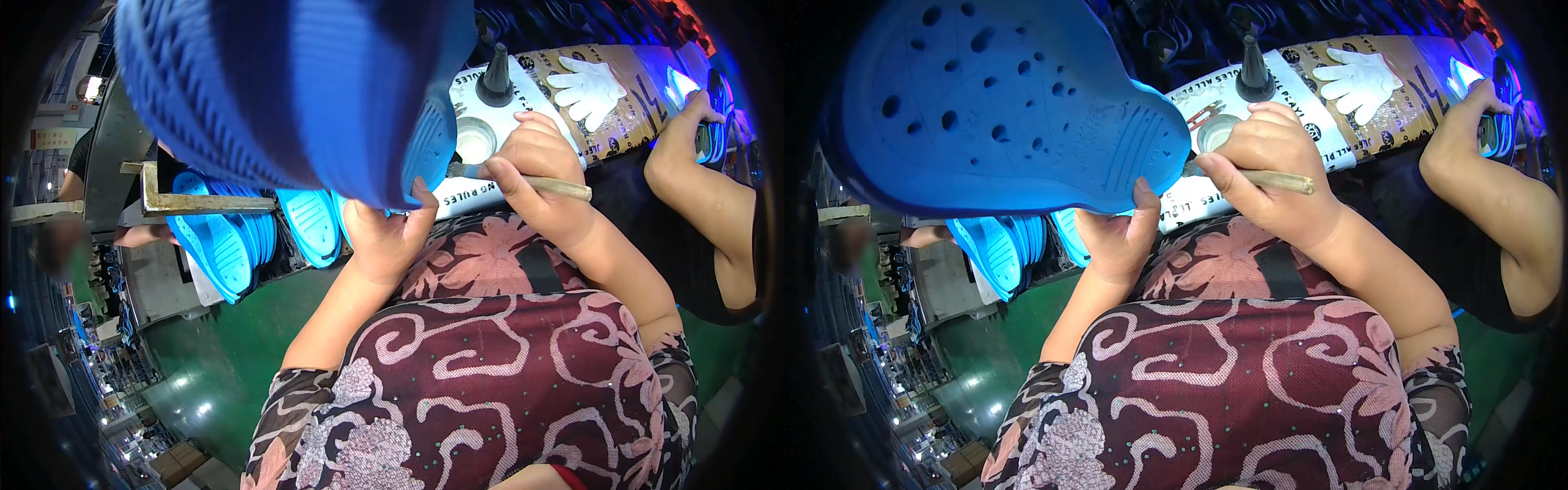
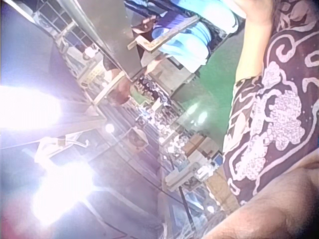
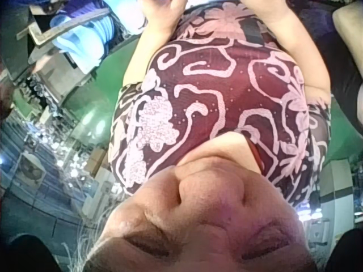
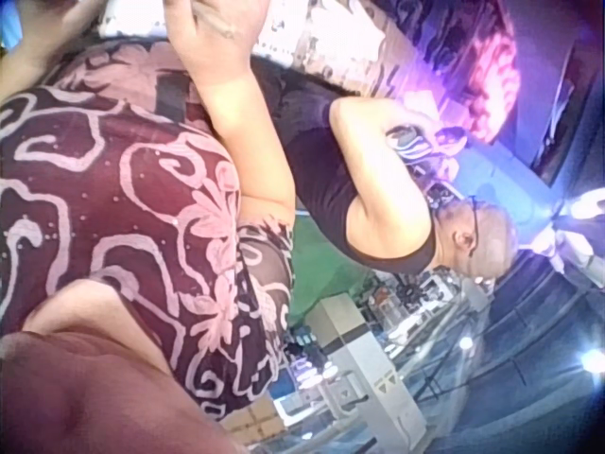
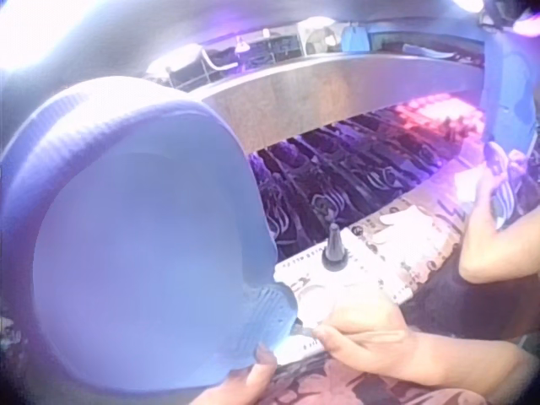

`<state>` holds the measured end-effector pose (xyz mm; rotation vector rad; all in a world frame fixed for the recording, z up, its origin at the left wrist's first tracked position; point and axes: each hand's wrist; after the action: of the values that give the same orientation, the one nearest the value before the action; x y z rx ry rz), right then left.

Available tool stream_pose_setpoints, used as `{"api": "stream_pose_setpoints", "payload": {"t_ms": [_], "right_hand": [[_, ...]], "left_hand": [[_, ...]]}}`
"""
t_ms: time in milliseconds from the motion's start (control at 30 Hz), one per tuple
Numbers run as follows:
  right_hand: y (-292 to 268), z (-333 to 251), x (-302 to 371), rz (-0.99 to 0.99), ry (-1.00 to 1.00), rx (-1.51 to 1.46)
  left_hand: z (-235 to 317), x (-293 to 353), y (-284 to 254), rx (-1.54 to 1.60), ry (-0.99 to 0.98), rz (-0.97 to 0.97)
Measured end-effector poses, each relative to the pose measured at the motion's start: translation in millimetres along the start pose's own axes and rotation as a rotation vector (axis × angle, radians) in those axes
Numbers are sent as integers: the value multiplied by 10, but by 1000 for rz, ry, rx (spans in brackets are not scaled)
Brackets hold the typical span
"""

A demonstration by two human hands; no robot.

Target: The person applies adhesive to shoe soles using a brush and places the soles onto an overhead conveyor belt.

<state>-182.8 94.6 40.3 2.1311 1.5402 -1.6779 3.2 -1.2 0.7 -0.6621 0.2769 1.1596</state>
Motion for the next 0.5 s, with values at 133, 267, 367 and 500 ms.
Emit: {"api": "stream_pose_setpoints", "payload": {"t_ms": [133,267,367,500], "right_hand": [[-80,10,34,60,75,-9],[-65,-6,-2,58,71,-61],[-14,3,6,10,-5,49],[-195,38,62,26,85,31]], "left_hand": [[-4,-35,-15,0,-11,9],[14,-25,11,49,-78,34],[8,-36,23,33,-73,10],[70,-60,-28,78,-156,-8]]}}
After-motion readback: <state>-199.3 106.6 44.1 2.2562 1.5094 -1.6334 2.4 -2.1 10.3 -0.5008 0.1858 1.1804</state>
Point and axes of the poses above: each hand's wrist, its own x-axis away from the middle knuckle, its own y-axis out of the palm, z = x × y, and after that the axes turned 15 degrees about -y, right-handed
